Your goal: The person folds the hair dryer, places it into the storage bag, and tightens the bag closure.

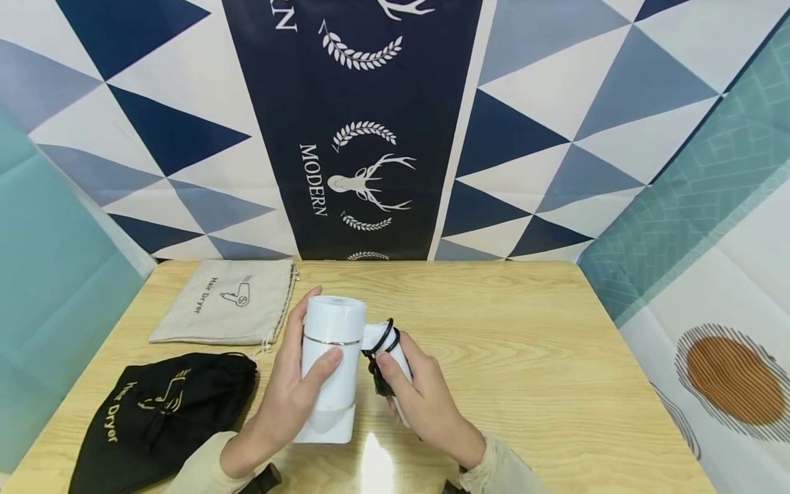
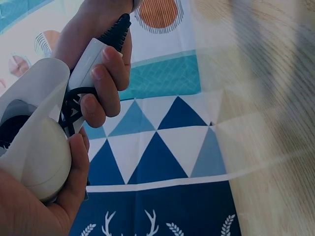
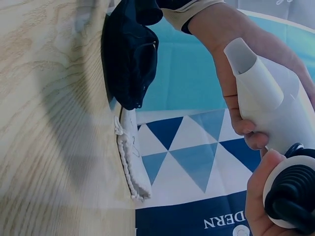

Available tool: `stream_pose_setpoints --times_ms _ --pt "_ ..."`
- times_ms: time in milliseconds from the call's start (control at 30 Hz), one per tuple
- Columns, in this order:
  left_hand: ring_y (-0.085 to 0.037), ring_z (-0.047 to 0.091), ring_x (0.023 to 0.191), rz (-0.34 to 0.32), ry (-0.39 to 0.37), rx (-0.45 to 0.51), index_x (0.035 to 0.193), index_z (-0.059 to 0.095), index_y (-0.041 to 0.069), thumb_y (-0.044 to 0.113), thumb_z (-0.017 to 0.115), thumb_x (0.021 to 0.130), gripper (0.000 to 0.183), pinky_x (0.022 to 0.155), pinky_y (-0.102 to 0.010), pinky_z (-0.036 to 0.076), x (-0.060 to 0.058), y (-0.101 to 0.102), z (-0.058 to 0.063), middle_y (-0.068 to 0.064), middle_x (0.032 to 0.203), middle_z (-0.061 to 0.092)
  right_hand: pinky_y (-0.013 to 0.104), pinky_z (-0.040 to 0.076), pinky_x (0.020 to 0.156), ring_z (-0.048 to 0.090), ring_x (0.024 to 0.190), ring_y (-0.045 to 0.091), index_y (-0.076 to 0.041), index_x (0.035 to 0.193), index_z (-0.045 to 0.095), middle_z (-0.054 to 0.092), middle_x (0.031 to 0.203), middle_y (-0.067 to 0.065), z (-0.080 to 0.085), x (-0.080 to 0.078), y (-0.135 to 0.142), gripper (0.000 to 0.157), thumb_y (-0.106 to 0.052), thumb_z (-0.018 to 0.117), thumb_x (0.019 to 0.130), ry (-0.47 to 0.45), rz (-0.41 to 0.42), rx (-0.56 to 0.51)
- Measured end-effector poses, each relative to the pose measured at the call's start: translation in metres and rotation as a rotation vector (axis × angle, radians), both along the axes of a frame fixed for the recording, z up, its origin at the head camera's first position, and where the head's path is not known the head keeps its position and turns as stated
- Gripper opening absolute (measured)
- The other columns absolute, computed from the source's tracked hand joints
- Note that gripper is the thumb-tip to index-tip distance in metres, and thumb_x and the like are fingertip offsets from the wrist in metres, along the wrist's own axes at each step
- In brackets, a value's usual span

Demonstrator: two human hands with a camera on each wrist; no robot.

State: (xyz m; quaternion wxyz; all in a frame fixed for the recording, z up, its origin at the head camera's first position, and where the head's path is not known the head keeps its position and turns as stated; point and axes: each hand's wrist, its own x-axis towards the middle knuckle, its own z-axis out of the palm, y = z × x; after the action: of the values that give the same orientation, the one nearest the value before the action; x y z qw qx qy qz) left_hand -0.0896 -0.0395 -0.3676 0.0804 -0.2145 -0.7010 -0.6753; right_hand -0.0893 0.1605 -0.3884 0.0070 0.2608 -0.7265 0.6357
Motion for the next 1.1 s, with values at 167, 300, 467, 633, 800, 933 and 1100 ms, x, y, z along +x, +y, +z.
stream_pose_setpoints --times_ms 167,300,467,633,800,933,1100 --pt "-0.024 0.063 0.091 0.025 0.023 0.007 0.157 0.018 0.023 0.012 0.059 0.097 0.074 0.069 -0.038 0.058 0.000 -0.003 0.000 -0.009 0.121 0.058 0.030 0.044 0.033 0.051 0.040 0.019 -0.007 0.114 0.051 0.058 0.070 0.012 0.003 -0.001 -0.005 0.019 -0.002 0.034 0.107 0.013 0.007 -0.011" --pt "-0.024 0.062 0.093 0.031 0.045 0.014 0.157 0.018 0.022 0.012 0.059 0.096 0.074 0.072 -0.038 0.057 0.000 -0.004 0.001 -0.008 0.122 0.057 0.030 0.043 0.032 0.051 0.039 0.019 -0.007 0.113 0.051 0.058 0.070 0.009 0.006 0.000 -0.008 0.018 -0.001 0.035 0.107 0.025 -0.017 -0.018" --pt "-0.025 0.062 0.095 0.051 0.050 0.037 0.157 0.018 0.027 0.011 0.059 0.096 0.075 0.074 -0.039 0.057 0.001 -0.002 0.001 -0.007 0.124 0.057 0.033 0.044 0.031 0.051 0.040 0.018 -0.005 0.111 0.051 0.057 0.070 0.017 0.007 0.003 -0.017 0.016 -0.004 0.035 0.108 -0.006 -0.070 -0.058" --pt "-0.025 0.062 0.098 0.083 0.066 0.069 0.158 0.016 0.025 0.008 0.057 0.096 0.076 0.078 -0.038 0.056 0.001 0.002 -0.003 -0.006 0.125 0.057 0.036 0.047 0.035 0.054 0.045 0.021 -0.005 0.110 0.049 0.056 0.070 0.016 0.004 0.005 -0.031 0.015 -0.007 0.035 0.108 -0.028 -0.142 -0.109" --pt "-0.024 0.063 0.098 0.117 0.064 0.080 0.158 0.017 0.022 0.009 0.057 0.097 0.074 0.077 -0.037 0.056 0.001 0.002 -0.003 -0.005 0.126 0.056 0.037 0.053 0.045 0.059 0.055 0.021 -0.007 0.113 0.051 0.057 0.073 0.010 0.005 0.004 -0.039 0.017 -0.009 0.036 0.108 0.008 -0.195 -0.088" --pt "-0.025 0.064 0.096 0.136 0.065 0.083 0.158 0.017 0.021 0.010 0.057 0.097 0.074 0.075 -0.038 0.058 -0.001 0.002 0.000 -0.005 0.125 0.056 0.037 0.055 0.051 0.061 0.061 0.019 -0.009 0.119 0.052 0.060 0.080 0.009 0.008 0.002 -0.044 0.019 -0.013 0.036 0.109 0.006 -0.233 -0.077" --pt "-0.023 0.064 0.098 0.161 0.107 0.039 0.159 0.015 0.021 0.011 0.059 0.096 0.077 0.075 -0.037 0.058 -0.003 0.003 0.001 -0.006 0.124 0.058 0.035 0.055 0.055 0.061 0.067 0.017 -0.008 0.122 0.054 0.059 0.087 0.009 0.009 0.003 -0.049 0.022 -0.012 0.037 0.109 0.017 -0.295 -0.103"
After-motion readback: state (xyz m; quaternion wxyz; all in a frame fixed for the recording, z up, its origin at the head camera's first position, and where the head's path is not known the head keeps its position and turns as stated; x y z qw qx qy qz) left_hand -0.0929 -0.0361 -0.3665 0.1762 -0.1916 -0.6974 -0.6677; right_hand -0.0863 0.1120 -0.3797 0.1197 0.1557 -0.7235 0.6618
